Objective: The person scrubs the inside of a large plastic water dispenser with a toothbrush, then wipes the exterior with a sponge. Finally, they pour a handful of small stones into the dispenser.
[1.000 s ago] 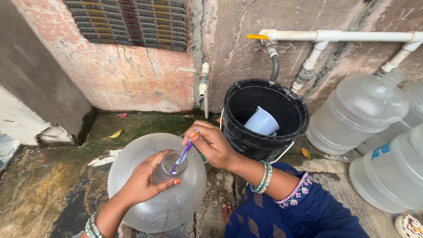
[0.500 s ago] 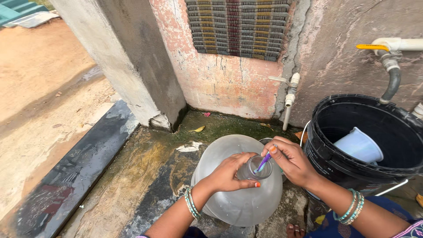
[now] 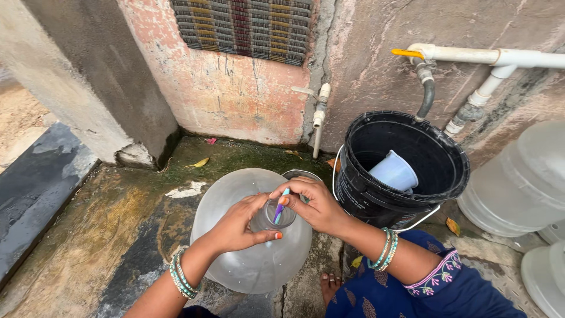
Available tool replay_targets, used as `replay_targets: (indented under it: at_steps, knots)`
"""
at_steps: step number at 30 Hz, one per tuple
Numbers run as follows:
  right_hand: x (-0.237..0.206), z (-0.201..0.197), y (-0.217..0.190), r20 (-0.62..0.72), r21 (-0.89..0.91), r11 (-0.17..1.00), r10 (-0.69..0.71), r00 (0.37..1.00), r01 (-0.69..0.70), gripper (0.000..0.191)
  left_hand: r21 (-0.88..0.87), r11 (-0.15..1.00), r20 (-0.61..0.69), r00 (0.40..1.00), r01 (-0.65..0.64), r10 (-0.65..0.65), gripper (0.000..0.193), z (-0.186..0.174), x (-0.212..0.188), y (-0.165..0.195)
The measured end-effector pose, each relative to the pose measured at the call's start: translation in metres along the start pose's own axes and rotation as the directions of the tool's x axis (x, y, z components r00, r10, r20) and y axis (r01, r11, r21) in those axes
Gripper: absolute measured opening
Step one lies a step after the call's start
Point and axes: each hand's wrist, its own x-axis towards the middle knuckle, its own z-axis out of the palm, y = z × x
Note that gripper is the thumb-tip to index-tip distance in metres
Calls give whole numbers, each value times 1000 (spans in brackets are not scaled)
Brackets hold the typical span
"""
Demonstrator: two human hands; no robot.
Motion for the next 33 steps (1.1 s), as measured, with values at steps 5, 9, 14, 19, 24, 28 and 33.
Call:
replay_targets:
  at_steps: [5,9,14,19,24,28,33]
  knots:
    - [3,-10,-21,-23,-12,1000,9,1000,-10,28,10,1000,7,1000,18,-18,82,-1,2,-2]
    - [-9,-38,-47,-152,33,994,-94,984,100,42,19,999,-2,1000,26,-26,84,-2,1,-6]
    - [-13,-44,-51,-207,96,991,-72,976,94,49,29,999,39,999,18,-19,84,1,3,-9]
    - [-1,-12,-30,24,0,1000,27,999,-27,40,1,994,27,993,-112,112,81,4,6,-2]
    - [-1,0,-21,40,40,997,69,997,-71,34,13,1000,115,993,22,-23,73,-3,8,4]
    - [-1,-3,-16,27,39,986,163,986,-164,32,-6,999,18,999,-37,37,76,-5,6,3]
    - [-2,-2,-12,29,60,989,133,991,-135,32,16,1000,9,1000,13,-13,80,-5,3,-4]
